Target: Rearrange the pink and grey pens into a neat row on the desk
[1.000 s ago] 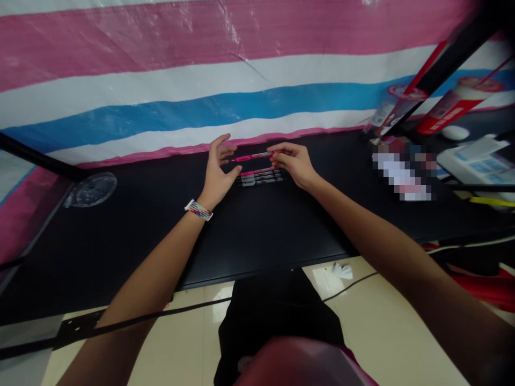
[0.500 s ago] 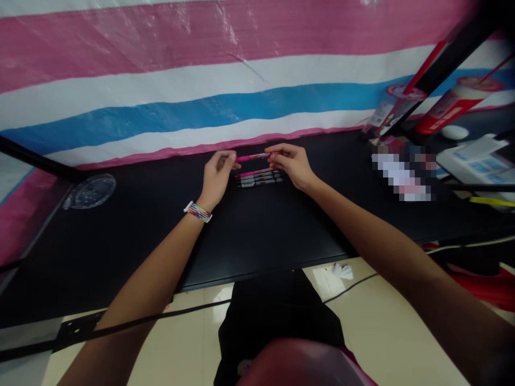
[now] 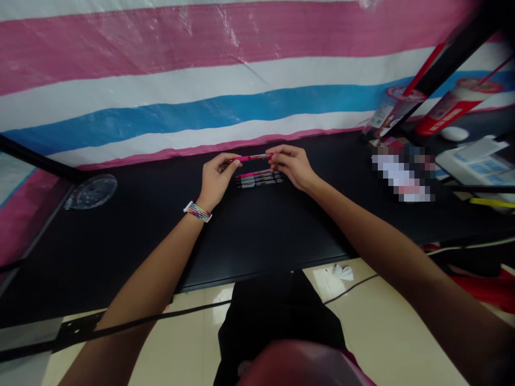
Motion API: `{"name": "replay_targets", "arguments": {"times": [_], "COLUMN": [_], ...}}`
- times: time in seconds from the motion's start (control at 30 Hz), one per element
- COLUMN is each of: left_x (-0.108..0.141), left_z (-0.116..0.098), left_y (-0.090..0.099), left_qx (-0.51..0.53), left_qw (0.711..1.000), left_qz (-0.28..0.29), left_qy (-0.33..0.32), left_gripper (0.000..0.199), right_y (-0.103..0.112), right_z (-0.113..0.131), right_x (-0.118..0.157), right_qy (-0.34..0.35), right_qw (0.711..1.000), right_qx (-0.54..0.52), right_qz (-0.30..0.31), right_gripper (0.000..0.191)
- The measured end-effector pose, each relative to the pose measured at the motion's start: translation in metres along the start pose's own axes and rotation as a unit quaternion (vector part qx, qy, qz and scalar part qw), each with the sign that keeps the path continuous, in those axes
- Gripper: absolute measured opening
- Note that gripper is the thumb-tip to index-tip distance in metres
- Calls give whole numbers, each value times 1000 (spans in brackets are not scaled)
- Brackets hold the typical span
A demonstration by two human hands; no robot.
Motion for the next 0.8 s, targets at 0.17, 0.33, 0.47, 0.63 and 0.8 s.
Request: {"name": "replay_targets", "arguments": {"times": [0.17, 0.33, 0.47, 0.63, 0.8], "left_x": [0, 0, -1, -5, -4], "left_z": [-1, -3, 1, 12, 14], "left_y": [4, 6, 6, 4, 1], "left_qx": [29, 45, 58, 121, 149], "left_qw": [999, 999, 998, 992, 988], "left_qz": [-16, -23, -30, -31, -33], "left_qy": [4, -5, -9, -8, 11], "left_gripper": [18, 13, 17, 22, 23], "right_y": [-21, -27, -30, -35, -34], "right_z": [13, 9, -1, 0, 5], "right_x": [5, 10, 12, 14, 15], "right_qy": [-47, -98, -118, -127, -127], "right_qw": [994, 982, 961, 950, 960], "right_qx": [-68, -141, -241, -279, -245], "right_qz": [77, 80, 69, 53, 37], "right_gripper": [51, 49, 37, 38, 43]}}
Point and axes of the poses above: each hand's wrist, its own x-axis away from the middle knuckle, its own y-axis out of the back of the hand, z = x × y, the point moved 9 cm from there along -x, towards the middle knuckle, and after that the axes turned 11 degrees about y, right-handed, at the moved point
